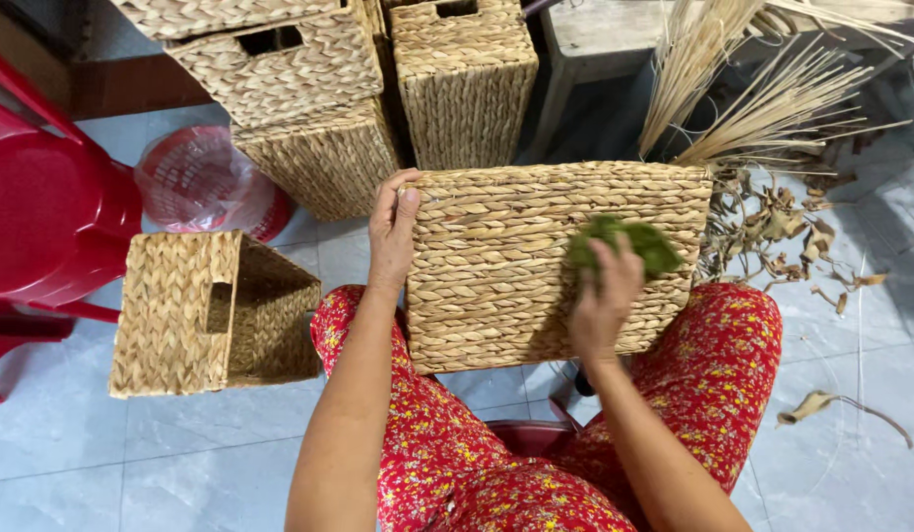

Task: The person sits on a chair and wipes a woven water-hyacinth storage basket with a green cloth, first rubbing the outer sides and lid area, then reaching inside to wipe the interior walls and bottom, then wiping the outside again. Other finished baskets are stacked nearby on the floor.

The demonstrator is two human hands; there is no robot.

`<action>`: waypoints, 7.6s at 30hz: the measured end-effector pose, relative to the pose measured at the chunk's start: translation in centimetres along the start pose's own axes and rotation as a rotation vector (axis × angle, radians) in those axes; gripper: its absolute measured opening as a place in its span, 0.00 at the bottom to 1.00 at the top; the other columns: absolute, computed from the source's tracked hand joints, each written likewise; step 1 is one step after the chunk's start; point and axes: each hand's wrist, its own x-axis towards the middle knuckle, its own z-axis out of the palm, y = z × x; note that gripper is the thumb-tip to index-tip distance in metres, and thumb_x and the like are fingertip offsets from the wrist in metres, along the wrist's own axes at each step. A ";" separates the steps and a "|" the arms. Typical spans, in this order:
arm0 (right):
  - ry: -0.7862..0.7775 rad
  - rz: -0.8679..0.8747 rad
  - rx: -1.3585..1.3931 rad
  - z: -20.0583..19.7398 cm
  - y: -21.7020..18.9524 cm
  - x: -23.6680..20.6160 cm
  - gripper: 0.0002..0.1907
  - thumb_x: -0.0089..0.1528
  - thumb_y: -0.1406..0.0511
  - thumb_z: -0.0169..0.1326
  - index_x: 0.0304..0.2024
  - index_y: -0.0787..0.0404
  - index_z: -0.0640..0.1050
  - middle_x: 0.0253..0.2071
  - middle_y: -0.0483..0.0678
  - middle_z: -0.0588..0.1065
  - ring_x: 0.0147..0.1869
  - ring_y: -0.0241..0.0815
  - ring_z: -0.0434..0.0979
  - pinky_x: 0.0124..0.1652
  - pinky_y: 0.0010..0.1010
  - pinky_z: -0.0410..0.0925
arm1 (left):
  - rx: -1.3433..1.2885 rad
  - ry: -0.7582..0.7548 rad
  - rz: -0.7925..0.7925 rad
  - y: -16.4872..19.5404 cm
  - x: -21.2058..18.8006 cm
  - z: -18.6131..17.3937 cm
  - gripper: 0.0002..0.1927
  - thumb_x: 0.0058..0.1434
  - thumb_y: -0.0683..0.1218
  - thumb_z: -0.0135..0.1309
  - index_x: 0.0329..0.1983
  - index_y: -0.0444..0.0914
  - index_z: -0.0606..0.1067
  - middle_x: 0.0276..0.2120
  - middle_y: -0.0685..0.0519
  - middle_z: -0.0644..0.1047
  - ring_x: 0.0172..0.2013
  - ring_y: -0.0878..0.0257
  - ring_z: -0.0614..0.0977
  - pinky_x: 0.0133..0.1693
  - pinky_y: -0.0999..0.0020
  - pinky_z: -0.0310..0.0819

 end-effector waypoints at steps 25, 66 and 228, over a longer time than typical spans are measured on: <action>0.238 0.210 -0.121 -3.2 5.5 4.7 0.25 0.62 0.75 0.55 0.61 0.53 0.77 0.70 0.52 0.67 0.74 0.53 0.61 0.72 0.46 0.55 | -0.028 -0.041 -0.004 -0.1 0.3 -1.2 0.18 0.77 0.53 0.46 0.58 0.36 0.74 0.58 0.52 0.74 0.61 0.62 0.71 0.66 0.67 0.60; -0.362 -0.673 0.175 5.7 -13.0 -2.1 0.25 0.55 0.69 0.62 0.56 0.48 0.80 0.66 0.49 0.72 0.68 0.56 0.71 0.63 0.46 0.63 | -0.002 -0.040 -0.107 0.2 1.3 -2.2 0.22 0.76 0.58 0.43 0.61 0.38 0.73 0.55 0.54 0.75 0.56 0.65 0.73 0.61 0.69 0.65; 0.021 -0.146 -0.205 -1.6 3.3 7.6 0.22 0.66 0.74 0.59 0.62 0.54 0.77 0.68 0.55 0.70 0.72 0.55 0.66 0.70 0.44 0.62 | -0.003 -0.021 -0.129 0.8 1.3 -1.2 0.24 0.76 0.60 0.44 0.63 0.39 0.70 0.53 0.52 0.70 0.55 0.62 0.69 0.62 0.68 0.61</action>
